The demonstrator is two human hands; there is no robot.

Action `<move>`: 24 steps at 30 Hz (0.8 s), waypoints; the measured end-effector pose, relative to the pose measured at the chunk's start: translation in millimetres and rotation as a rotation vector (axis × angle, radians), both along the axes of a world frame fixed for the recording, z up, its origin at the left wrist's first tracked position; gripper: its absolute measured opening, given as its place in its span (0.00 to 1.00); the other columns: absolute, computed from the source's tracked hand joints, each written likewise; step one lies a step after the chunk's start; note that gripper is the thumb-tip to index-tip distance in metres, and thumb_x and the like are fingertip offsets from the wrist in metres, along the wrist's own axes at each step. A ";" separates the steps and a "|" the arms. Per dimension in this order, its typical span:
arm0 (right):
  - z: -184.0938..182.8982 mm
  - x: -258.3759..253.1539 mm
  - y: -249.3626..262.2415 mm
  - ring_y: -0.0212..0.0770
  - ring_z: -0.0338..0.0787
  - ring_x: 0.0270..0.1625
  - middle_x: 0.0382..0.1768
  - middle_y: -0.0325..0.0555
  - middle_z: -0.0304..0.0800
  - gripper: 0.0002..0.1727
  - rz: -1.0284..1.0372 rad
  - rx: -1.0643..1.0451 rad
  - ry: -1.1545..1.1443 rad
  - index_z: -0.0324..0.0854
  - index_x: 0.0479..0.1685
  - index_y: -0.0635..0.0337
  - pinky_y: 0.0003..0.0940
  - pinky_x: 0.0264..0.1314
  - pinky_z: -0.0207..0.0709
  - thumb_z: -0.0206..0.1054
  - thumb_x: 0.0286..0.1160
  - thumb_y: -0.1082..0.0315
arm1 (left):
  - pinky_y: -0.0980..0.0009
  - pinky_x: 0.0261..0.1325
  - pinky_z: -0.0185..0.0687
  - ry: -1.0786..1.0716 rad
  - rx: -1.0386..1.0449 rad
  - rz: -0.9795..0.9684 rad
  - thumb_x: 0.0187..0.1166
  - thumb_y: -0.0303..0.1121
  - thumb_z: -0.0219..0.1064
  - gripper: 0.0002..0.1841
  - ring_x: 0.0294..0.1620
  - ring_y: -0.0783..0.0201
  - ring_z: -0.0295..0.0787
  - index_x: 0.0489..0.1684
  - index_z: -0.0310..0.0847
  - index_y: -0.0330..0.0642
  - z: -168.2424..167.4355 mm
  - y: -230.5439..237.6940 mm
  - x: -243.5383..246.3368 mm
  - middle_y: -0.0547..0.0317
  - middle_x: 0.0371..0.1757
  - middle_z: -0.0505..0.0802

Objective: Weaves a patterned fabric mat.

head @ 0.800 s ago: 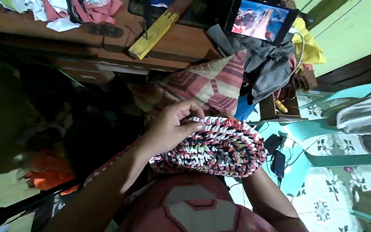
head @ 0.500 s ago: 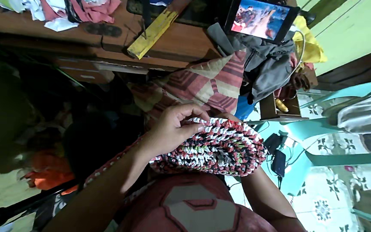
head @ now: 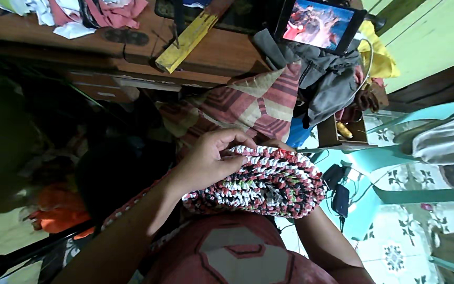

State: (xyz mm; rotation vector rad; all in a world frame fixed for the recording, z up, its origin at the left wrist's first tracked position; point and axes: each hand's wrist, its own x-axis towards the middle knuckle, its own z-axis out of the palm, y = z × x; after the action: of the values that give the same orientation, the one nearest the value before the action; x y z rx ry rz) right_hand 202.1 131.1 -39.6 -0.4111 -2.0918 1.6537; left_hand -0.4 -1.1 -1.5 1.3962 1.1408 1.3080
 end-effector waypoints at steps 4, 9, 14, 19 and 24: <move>-3.0 -0.2 8.6 0.10 0.82 0.48 0.40 0.41 0.91 0.11 0.140 -0.024 0.038 0.85 0.39 0.80 0.06 0.57 0.73 0.57 0.78 0.81 | 0.74 0.47 0.93 -0.010 0.004 0.000 0.69 0.18 0.72 0.14 0.45 0.70 0.93 0.51 0.87 0.39 -0.9 0.5 0.4 0.62 0.47 0.95; -5.1 0.6 13.6 0.12 0.83 0.53 0.45 0.43 0.92 0.12 0.189 -0.006 0.046 0.85 0.44 0.80 0.08 0.62 0.73 0.57 0.80 0.80 | 0.74 0.47 0.93 -0.013 0.013 -0.006 0.70 0.18 0.71 0.13 0.44 0.69 0.93 0.52 0.87 0.37 -2.0 0.5 0.6 0.60 0.47 0.95; 0.7 -0.2 10.4 0.07 0.80 0.45 0.37 0.32 0.89 0.12 0.181 -0.038 0.032 0.86 0.38 0.74 0.06 0.54 0.74 0.57 0.80 0.78 | 0.74 0.47 0.93 -0.024 0.018 -0.014 0.71 0.19 0.71 0.13 0.45 0.69 0.93 0.51 0.87 0.39 -3.1 0.9 0.9 0.61 0.47 0.95; -13.2 6.0 15.0 0.13 0.85 0.44 0.37 0.30 0.91 0.12 0.156 -0.272 0.024 0.86 0.37 0.68 0.12 0.53 0.79 0.55 0.80 0.81 | 0.73 0.47 0.93 -0.028 0.011 -0.020 0.71 0.18 0.71 0.12 0.45 0.68 0.93 0.51 0.87 0.38 -3.0 0.8 0.5 0.60 0.48 0.94; -15.2 8.3 8.9 0.14 0.86 0.46 0.39 0.32 0.92 0.12 0.101 -0.265 0.072 0.86 0.38 0.68 0.13 0.55 0.79 0.56 0.80 0.81 | 0.74 0.46 0.93 -0.031 0.019 -0.024 0.71 0.18 0.71 0.12 0.44 0.68 0.93 0.50 0.87 0.38 -4.1 1.2 0.7 0.60 0.47 0.94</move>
State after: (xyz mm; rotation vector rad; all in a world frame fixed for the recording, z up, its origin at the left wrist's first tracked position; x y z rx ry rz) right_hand 210.5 140.1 -54.8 -0.3268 -1.8753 1.9836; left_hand 0.3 0.1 -5.6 1.3944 1.0898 1.3221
